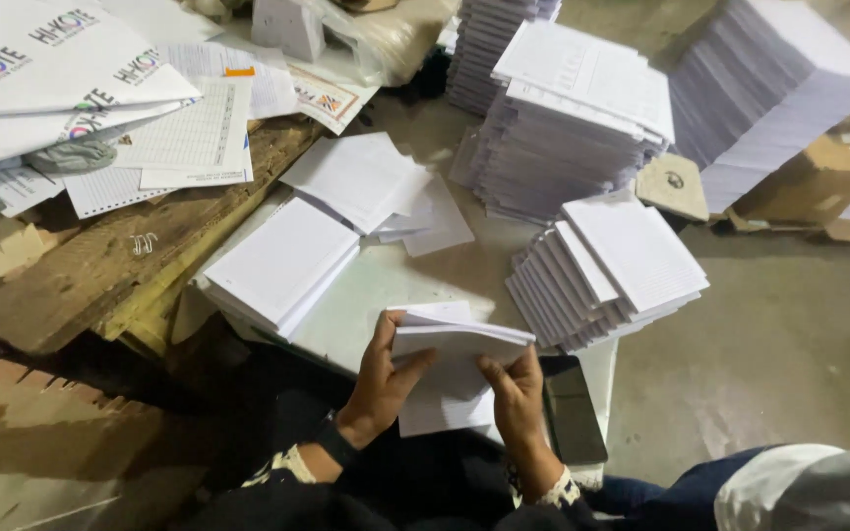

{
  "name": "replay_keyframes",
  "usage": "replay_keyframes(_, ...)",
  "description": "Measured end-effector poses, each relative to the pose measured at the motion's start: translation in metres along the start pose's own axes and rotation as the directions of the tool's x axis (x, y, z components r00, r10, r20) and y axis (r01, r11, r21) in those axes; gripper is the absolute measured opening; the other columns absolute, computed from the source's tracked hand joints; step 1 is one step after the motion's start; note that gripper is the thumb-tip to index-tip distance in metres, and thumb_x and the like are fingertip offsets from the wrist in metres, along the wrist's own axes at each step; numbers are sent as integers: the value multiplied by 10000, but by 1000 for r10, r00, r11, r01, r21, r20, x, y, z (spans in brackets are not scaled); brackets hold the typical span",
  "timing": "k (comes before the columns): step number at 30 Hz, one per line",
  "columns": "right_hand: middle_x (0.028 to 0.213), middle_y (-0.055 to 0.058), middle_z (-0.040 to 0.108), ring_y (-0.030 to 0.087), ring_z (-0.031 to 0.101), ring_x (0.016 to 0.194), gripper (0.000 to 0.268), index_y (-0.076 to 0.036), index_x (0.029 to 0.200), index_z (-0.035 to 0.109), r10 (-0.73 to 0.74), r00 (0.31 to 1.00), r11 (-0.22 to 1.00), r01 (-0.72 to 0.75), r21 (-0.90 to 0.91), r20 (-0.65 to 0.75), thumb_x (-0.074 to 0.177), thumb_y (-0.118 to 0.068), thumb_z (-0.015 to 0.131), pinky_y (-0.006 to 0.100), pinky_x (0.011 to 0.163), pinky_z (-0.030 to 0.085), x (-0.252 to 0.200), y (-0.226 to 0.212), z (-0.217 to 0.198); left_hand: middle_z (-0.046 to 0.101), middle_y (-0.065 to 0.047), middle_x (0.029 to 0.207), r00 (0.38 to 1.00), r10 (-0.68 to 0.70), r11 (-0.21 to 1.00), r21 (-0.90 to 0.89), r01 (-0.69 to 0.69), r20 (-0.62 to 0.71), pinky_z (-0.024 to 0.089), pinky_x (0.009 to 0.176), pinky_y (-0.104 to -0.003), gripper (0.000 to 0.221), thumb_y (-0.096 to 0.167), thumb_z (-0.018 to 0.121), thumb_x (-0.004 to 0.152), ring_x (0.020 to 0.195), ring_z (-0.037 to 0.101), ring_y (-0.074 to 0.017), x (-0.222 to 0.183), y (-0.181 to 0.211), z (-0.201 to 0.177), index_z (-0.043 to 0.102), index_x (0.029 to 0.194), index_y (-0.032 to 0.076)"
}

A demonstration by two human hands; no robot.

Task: Counting and stacking printed paper sheets into organized piles on a workbench

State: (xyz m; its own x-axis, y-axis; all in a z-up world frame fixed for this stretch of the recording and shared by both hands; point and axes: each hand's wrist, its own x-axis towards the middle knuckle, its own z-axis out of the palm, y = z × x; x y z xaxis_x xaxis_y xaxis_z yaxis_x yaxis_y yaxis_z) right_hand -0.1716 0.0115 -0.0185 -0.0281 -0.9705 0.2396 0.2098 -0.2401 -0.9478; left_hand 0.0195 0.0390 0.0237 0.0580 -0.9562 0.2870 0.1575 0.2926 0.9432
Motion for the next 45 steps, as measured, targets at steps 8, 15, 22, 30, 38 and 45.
replay_keyframes(8, 875, 63, 638, 157, 590, 782, 297, -57, 1017, 584, -51, 992, 999, 51, -3, -118, 782, -119, 755, 267, 699, 490, 0, -18, 20, 539, -95, 1049, 974, 184, 973, 165, -161, -133, 475, 905, -319, 340, 176, 721, 838, 1014, 555, -219, 0, 5, 19, 489, 1071, 88)
replay_keyframes(15, 890, 79, 697, 165, 639, 788, 276, -45, 994, 625, -17, 981, 1000, 13, -20, -192, 753, -70, 757, 283, 721, 527, -3, -6, 26, 542, -89, 1025, 968, 197, 959, 237, -157, -156, 459, 914, -319, 296, 126, 684, 860, 1013, 563, -220, -2, -6, 24, 490, 1078, 78)
replay_keyframes(22, 968, 99, 711, 193, 659, 889, 356, -30, 1056, 626, -40, 994, 998, 36, -48, -97, 740, -79, 781, 316, 817, 544, -4, -2, 19, 574, -103, 1029, 988, 127, 974, 201, -107, -86, 499, 825, -313, 309, 138, 637, 898, 963, 587, -210, -4, -13, 16, 473, 1150, 66)
replay_keyframes(30, 983, 108, 703, 201, 648, 900, 399, -35, 1080, 611, 52, 997, 998, -50, 25, -51, 728, -84, 794, 329, 816, 540, -5, 31, -3, 589, -97, 993, 992, 121, 976, 188, -111, -43, 516, 799, -319, 234, 150, 586, 942, 948, 601, -210, -7, -34, 11, 496, 1133, 50)
replay_keyframes(38, 964, 84, 700, 178, 637, 881, 382, -52, 1059, 630, 77, 996, 993, -80, -87, -46, 731, -152, 798, 307, 782, 523, -5, 28, -2, 538, -180, 1316, 999, 1, 956, 294, 13, -47, 446, 976, -353, 507, 226, 563, 929, 1216, 524, -285, -9, -63, 3, 432, 1348, -27)
replay_keyframes(45, 979, 93, 703, 200, 647, 886, 403, -56, 1075, 622, 160, 984, 985, -165, -58, -77, 719, -129, 797, 320, 788, 532, -3, 31, 1, 623, -83, 982, 993, -67, 978, 190, 85, -100, 509, 813, -328, 274, 239, 561, 908, 909, 630, -215, -6, -31, 13, 521, 1122, 73)
